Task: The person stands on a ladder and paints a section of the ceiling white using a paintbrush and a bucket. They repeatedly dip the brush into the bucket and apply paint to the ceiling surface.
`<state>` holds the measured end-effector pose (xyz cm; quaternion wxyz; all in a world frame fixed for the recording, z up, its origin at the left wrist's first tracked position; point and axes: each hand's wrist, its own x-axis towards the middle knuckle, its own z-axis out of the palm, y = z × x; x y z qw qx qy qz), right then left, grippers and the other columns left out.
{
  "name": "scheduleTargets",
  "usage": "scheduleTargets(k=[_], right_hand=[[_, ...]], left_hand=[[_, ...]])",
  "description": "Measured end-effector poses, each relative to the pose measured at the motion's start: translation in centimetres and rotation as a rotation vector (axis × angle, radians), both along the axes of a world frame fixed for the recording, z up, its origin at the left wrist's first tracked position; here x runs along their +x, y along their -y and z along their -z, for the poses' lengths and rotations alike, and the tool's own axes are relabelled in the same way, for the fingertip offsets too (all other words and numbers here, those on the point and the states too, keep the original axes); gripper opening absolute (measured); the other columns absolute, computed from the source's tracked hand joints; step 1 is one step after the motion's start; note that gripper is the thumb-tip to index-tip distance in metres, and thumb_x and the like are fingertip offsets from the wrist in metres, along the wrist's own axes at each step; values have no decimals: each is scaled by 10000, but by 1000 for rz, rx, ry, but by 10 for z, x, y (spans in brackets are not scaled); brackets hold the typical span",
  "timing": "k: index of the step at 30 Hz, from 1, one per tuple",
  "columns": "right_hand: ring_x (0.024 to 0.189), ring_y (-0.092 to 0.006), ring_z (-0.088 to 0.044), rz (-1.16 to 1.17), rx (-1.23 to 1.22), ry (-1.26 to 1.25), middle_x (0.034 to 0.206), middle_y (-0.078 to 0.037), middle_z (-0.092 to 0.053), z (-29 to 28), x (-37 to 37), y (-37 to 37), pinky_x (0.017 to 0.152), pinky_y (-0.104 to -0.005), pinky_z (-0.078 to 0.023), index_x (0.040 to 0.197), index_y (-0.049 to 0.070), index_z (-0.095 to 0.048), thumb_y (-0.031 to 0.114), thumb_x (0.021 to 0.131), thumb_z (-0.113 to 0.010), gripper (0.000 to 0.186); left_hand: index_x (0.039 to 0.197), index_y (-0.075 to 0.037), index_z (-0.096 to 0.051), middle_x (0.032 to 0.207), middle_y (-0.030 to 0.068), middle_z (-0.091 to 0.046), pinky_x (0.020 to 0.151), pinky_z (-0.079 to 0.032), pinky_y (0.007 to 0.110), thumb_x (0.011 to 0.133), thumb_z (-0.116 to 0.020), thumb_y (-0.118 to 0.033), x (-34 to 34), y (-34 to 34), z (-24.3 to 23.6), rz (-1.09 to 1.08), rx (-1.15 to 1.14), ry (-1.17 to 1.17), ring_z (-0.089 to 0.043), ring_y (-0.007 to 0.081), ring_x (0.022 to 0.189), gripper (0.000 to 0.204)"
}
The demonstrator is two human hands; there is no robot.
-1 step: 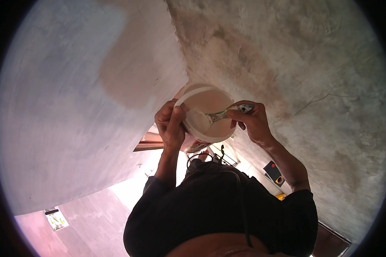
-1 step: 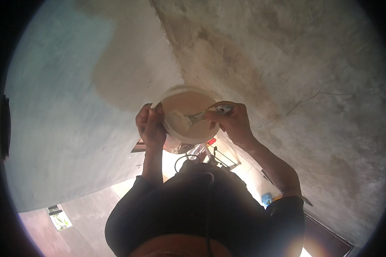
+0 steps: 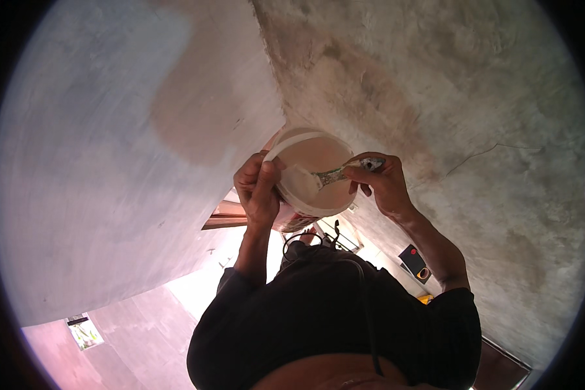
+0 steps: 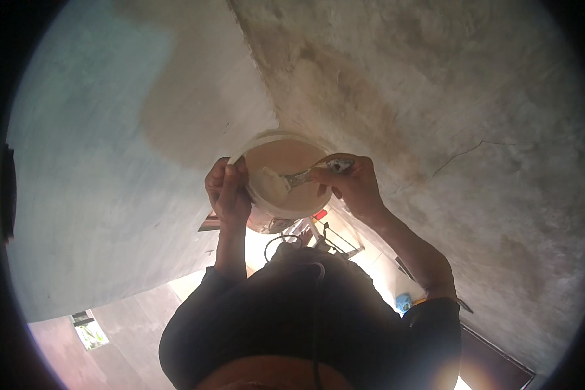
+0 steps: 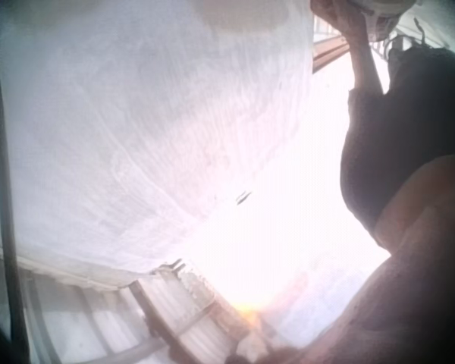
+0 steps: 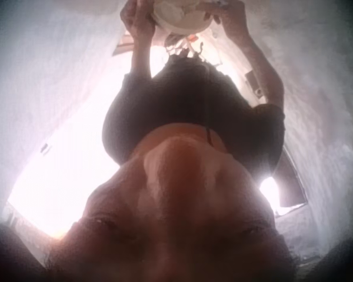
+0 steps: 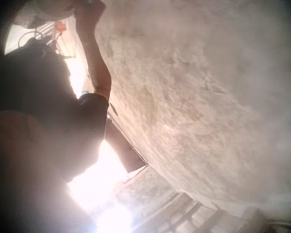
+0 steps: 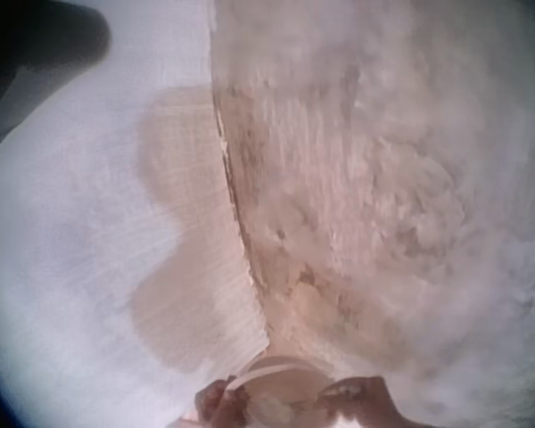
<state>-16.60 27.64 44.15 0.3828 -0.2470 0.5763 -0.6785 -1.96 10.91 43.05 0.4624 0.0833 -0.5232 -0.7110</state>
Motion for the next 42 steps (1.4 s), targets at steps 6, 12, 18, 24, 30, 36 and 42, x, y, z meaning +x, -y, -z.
scheduleTargets(k=[6,12,18,24,30,36,42], right_hand=[[659,-105,-652,205,20,-720,776,-80,-694,-5,4,-1,521,-221,-469,927,-9,-677,75,777,-729,179],[632,-190,-658,209,51,-1360,830,-122,-690,6,1,0,564,-263,-512,933,18,-676,68,707,-771,251],[613,-150,-641,367,61,-1121,807,-118,-693,2,20,-9,567,-260,-513,917,-23,-668,59,729,-761,225],[580,-107,-617,178,-21,-239,707,-87,-670,-12,14,-9,548,-211,-488,910,-53,-665,21,782,-707,154],[619,-118,-631,57,-4,-95,735,-95,-674,-3,4,-2,548,-228,-490,915,-62,-663,21,777,-710,168],[644,-131,-646,230,14,-862,798,-103,-696,-3,8,1,580,-255,-505,922,-39,-672,45,764,-732,189],[646,-128,-647,297,-48,-1281,806,-131,-694,-3,12,-7,591,-251,-509,921,-28,-675,36,749,-738,194]], left_hand=[[817,28,-604,602,-55,-425,538,-224,211,930,-550,-201,7,3,2,45,13,16,-315,38,564,261],[805,29,-599,607,-50,-424,543,-233,212,928,-551,-208,11,2,-4,55,6,45,-318,42,569,271],[800,32,-599,637,-35,-450,554,-251,218,923,-548,-189,3,-2,-3,-40,-58,0,-338,49,582,258],[805,30,-602,672,-26,-480,559,-256,219,922,-544,-173,1,1,-1,-8,-33,-25,-349,51,588,242],[803,29,-603,636,-35,-468,551,-246,216,928,-539,-176,3,4,2,-14,-26,-10,-336,47,576,248],[806,27,-604,621,-46,-453,544,-240,214,930,-539,-184,10,3,-4,9,-24,28,-326,43,571,254],[806,25,-605,616,-48,-454,541,-240,210,925,-545,-188,10,1,-5,-22,0,-7,-332,37,572,252]])
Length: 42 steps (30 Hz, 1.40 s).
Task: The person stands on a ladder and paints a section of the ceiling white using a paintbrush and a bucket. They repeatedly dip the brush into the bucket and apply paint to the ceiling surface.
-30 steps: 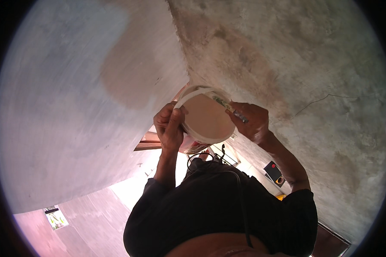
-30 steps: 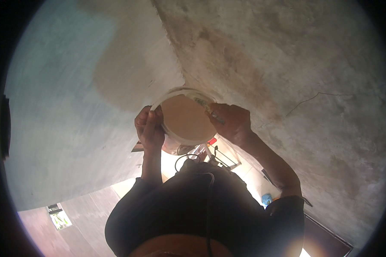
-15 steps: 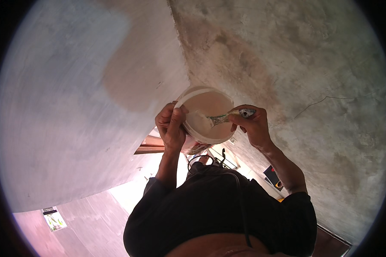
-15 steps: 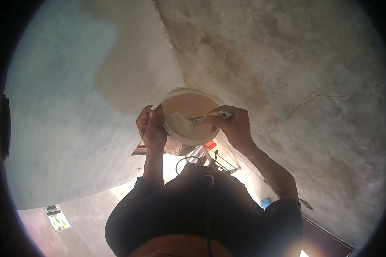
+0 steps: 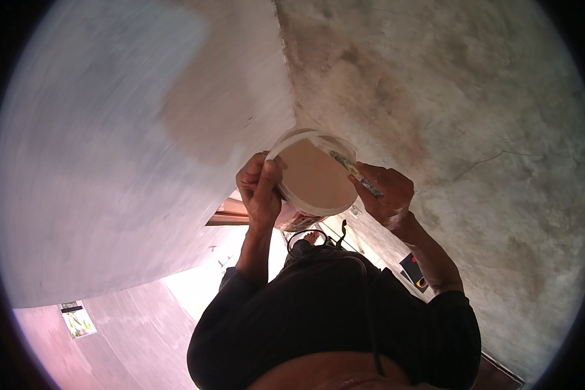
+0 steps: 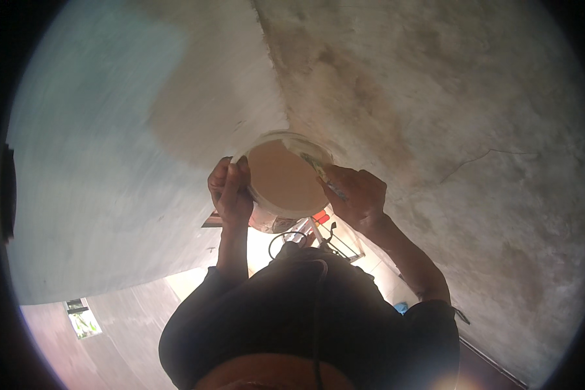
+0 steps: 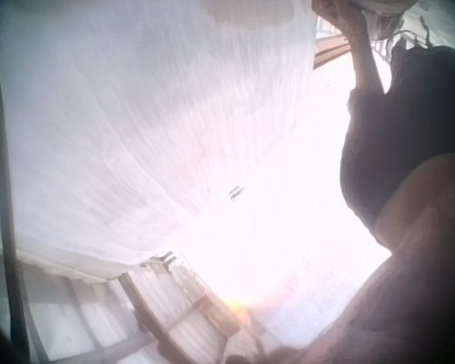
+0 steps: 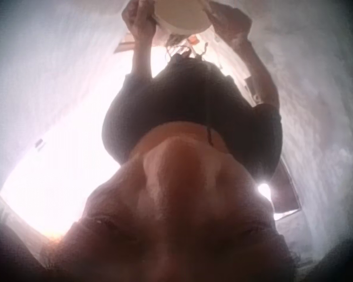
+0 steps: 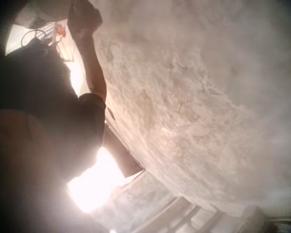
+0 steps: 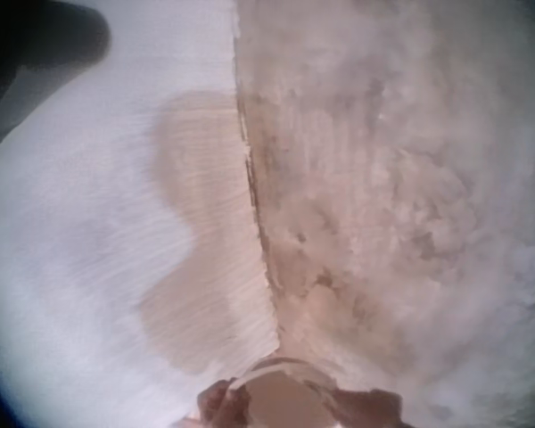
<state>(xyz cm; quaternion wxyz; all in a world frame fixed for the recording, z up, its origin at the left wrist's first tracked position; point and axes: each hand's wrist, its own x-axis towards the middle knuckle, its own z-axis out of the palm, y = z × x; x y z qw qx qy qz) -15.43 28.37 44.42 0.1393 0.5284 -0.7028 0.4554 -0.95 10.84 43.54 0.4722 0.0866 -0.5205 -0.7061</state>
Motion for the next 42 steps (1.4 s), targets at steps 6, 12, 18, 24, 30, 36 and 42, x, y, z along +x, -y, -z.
scheduleTargets(k=[6,12,18,24,30,36,42], right_hand=[[582,-89,-610,-151,29,971,757,-68,-694,-10,-1,6,538,-215,-467,880,-4,-684,114,742,-743,190],[647,-127,-644,-172,95,998,732,-87,-678,-5,-4,11,605,-240,-508,932,-40,-671,20,770,-709,177],[689,-133,-658,19,51,309,775,-114,-685,2,0,14,629,-241,-515,942,-30,-675,32,762,-726,197],[670,-133,-654,6,43,458,770,-115,-686,-1,6,6,611,-238,-512,933,-29,-675,40,767,-725,187],[604,-123,-644,-229,113,1139,740,-89,-685,-5,-1,7,529,-215,-469,913,-26,-673,35,771,-717,161],[629,-127,-654,-118,-1,875,767,-83,-694,-3,3,8,536,-229,-479,923,-22,-674,57,760,-739,192],[698,-132,-664,93,181,22,811,-90,-701,-14,1,6,631,-247,-524,932,-22,-675,59,762,-744,200]], left_hand=[[803,22,-607,617,-49,-463,543,-248,207,924,-541,-183,-2,4,-1,-10,-31,16,-347,37,572,246],[799,18,-607,608,-55,-448,545,-244,207,924,-549,-196,-1,4,2,-26,-9,11,-345,36,571,255],[800,17,-605,609,-54,-446,548,-246,206,930,-549,-207,3,3,-1,13,-28,18,-341,37,572,265],[800,15,-606,621,-51,-458,551,-253,209,930,-550,-209,1,4,1,4,-34,6,-347,35,582,265],[803,12,-607,625,-49,-470,555,-261,206,927,-550,-206,-1,-2,-4,-28,-17,42,-360,34,590,257],[792,10,-602,617,-52,-460,553,-257,205,930,-542,-196,1,2,1,-10,22,25,-352,35,582,254],[785,10,-598,596,-56,-437,546,-249,211,935,-529,-184,5,2,-1,25,4,19,-330,36,565,254]])
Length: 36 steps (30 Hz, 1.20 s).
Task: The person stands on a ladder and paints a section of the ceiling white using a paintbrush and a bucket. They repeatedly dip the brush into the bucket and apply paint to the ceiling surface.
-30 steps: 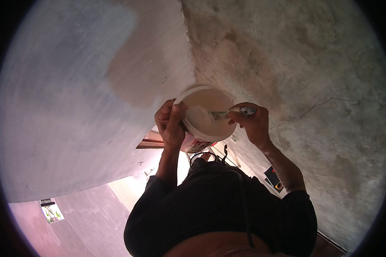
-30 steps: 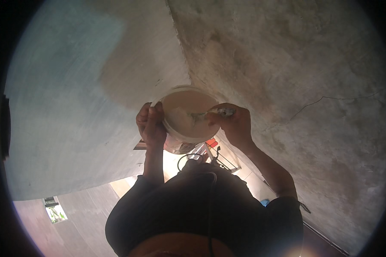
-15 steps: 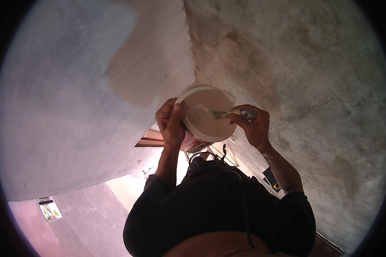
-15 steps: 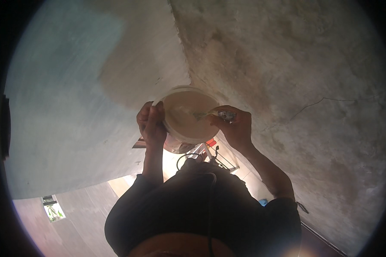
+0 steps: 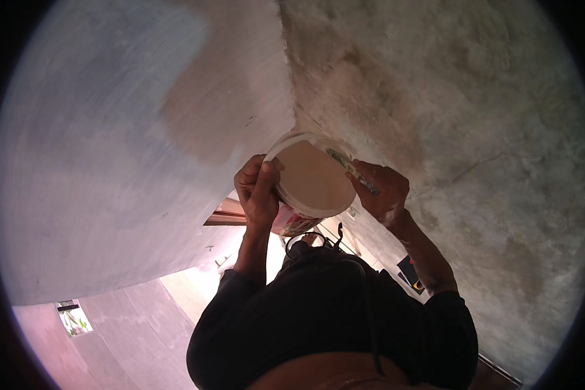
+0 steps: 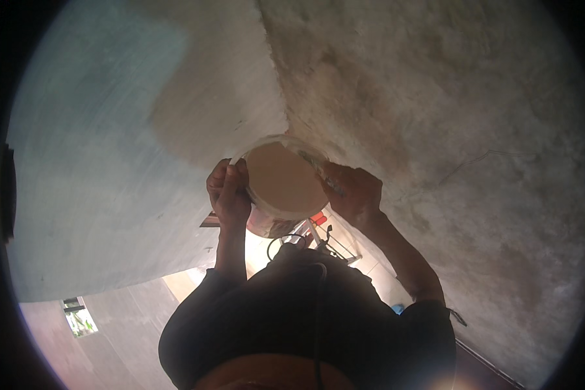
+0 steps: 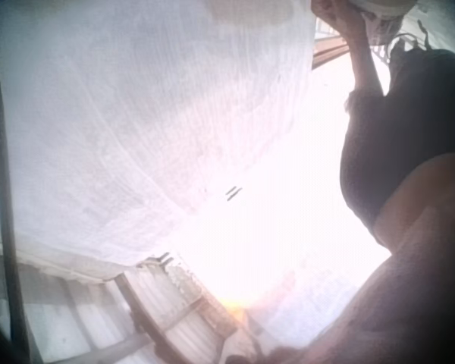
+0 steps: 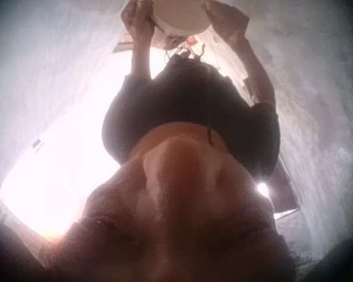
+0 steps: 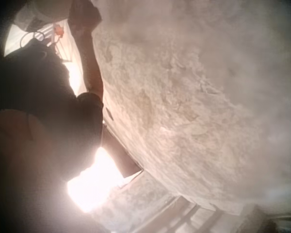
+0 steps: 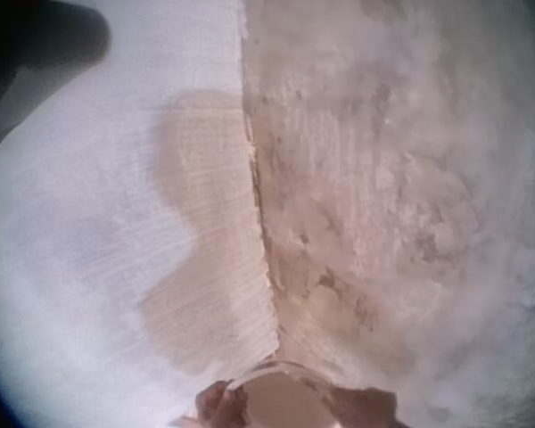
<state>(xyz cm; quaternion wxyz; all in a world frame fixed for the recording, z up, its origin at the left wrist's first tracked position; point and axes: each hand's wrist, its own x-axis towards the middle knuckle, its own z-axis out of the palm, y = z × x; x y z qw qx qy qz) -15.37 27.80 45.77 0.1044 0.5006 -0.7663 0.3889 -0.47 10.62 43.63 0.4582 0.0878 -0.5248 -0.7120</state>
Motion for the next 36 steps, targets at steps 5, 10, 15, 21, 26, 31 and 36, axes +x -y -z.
scheduleTargets(k=[5,10,15,21,26,31,36], right_hand=[[666,-143,-661,-30,-193,464,795,-95,-697,29,-14,-9,624,-249,-523,931,-28,-674,38,758,-737,196],[662,-136,-657,-213,-120,1080,760,-96,-686,30,-21,-2,616,-238,-519,928,-51,-669,14,761,-721,187],[680,-131,-658,-160,-155,1023,757,-93,-686,43,-26,3,616,-229,-518,939,-53,-668,43,772,-721,200],[715,-128,-661,33,-104,340,782,-87,-693,40,-11,3,647,-231,-517,931,-39,-678,34,771,-723,182],[696,-131,-665,-53,-165,526,772,-87,-690,36,-24,-14,604,-230,-501,928,-32,-673,54,783,-715,174],[638,-128,-661,-264,-141,1103,742,-91,-684,57,-36,9,502,-220,-430,900,-15,-672,62,790,-703,138],[618,-137,-659,-311,-207,1134,734,-83,-684,72,-39,18,511,-218,-438,898,-9,-676,75,786,-710,144]], left_hand=[[789,12,-601,597,-60,-440,548,-247,208,937,-523,-187,-21,-1,26,-68,-3,3,-332,34,567,260],[798,15,-607,603,-59,-452,550,-246,204,934,-528,-190,-23,-1,25,-61,-18,23,-343,31,574,258],[793,16,-604,606,-57,-452,551,-247,205,931,-533,-192,-22,-3,26,-81,1,24,-342,32,575,259],[793,15,-605,603,-56,-448,551,-251,205,932,-522,-172,-20,1,29,-68,1,13,-345,34,574,247],[798,14,-611,603,-56,-454,553,-259,204,928,-523,-168,-26,3,36,-72,6,24,-356,34,576,241],[799,13,-613,606,-57,-460,554,-262,202,929,-527,-176,-29,6,48,-61,30,46,-360,32,577,245],[799,13,-612,612,-54,-468,552,-262,202,931,-533,-190,-30,10,59,-44,49,21,-363,32,577,255]])
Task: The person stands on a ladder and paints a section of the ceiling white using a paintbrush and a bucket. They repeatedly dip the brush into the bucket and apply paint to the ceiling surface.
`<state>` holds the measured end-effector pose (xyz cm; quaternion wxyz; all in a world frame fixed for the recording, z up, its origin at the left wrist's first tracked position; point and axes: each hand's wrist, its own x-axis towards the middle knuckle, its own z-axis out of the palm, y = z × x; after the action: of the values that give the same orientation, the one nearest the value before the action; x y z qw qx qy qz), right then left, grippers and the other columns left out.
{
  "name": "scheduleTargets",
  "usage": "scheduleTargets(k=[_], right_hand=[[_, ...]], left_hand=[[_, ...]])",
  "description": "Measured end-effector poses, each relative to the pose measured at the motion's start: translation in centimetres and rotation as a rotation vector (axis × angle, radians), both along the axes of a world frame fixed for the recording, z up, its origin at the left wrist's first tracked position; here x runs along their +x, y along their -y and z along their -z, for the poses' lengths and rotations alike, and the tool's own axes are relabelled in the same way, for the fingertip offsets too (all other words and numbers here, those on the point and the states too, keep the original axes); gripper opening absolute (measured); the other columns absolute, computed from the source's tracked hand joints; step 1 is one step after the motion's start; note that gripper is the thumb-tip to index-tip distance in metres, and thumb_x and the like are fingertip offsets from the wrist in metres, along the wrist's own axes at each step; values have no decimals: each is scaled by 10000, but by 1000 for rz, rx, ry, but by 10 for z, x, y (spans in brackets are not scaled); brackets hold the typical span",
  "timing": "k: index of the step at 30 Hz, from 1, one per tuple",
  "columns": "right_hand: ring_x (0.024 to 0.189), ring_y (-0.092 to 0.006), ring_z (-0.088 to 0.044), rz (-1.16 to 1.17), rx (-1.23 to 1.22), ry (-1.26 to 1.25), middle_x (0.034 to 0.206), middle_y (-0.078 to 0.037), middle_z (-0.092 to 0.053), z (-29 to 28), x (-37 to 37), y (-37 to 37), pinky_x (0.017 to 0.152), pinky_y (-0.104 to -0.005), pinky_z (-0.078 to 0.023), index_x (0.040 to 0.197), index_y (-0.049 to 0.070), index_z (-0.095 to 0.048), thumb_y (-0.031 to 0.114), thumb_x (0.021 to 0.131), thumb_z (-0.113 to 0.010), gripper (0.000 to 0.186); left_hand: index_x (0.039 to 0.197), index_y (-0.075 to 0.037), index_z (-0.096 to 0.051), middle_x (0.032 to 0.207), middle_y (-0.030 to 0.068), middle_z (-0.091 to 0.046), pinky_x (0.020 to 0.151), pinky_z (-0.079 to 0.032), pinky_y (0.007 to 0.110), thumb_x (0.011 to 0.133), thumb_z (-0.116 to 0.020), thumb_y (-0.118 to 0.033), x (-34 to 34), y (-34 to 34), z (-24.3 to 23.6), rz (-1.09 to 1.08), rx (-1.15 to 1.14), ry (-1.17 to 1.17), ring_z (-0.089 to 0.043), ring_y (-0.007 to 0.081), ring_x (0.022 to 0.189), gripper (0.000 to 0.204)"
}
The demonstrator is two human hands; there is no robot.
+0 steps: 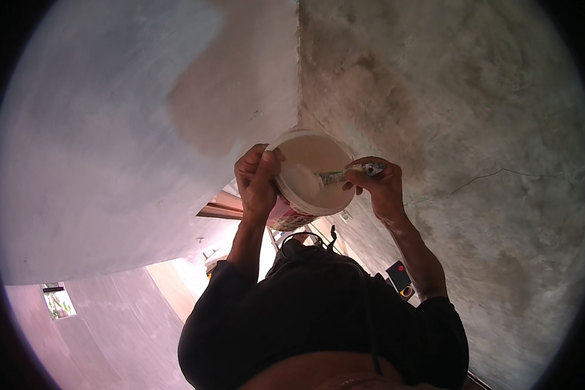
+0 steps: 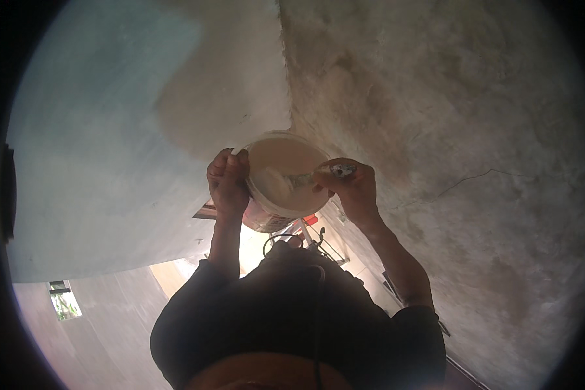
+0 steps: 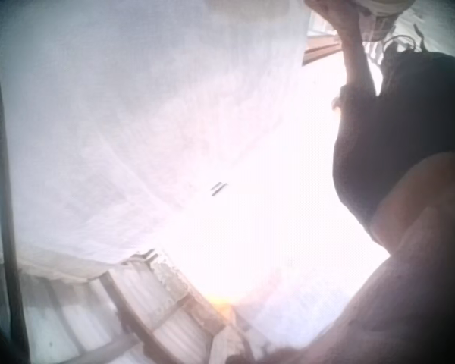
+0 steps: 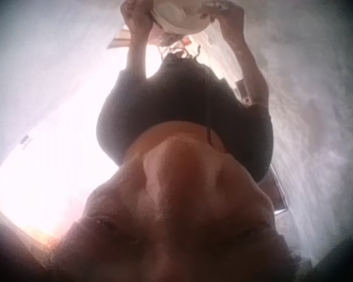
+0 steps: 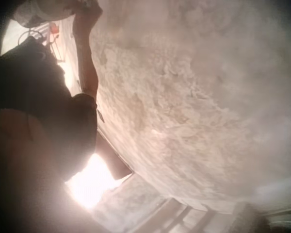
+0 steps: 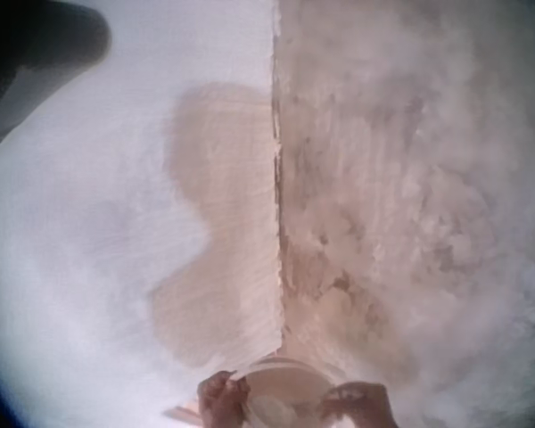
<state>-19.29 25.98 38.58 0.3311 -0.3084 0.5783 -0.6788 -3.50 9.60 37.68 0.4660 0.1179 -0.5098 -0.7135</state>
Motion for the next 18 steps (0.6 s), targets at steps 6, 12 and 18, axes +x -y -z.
scheduleTargets(k=[6,12,18], right_hand=[[679,-153,-669,281,116,-653,765,-89,-695,-4,5,10,606,-254,-508,904,10,-696,115,762,-746,184],[668,-125,-652,262,191,-758,767,-101,-696,-23,4,-34,632,-270,-523,856,-11,-686,76,728,-766,174],[653,-173,-659,377,-227,-226,734,-118,-664,-111,-27,-60,608,-290,-555,890,-72,-642,-28,798,-648,103]], left_hand=[[780,1,-597,613,-58,-458,545,-265,206,930,-529,-181,0,1,4,10,-25,1,-360,34,579,245],[648,-74,-476,619,-67,-427,508,-274,221,900,-538,-123,-3,-4,20,-214,3,175,-355,33,582,265],[731,-2,-583,567,-59,-415,517,-275,225,904,-546,-169,-20,9,51,-173,46,49,-352,39,547,244]])
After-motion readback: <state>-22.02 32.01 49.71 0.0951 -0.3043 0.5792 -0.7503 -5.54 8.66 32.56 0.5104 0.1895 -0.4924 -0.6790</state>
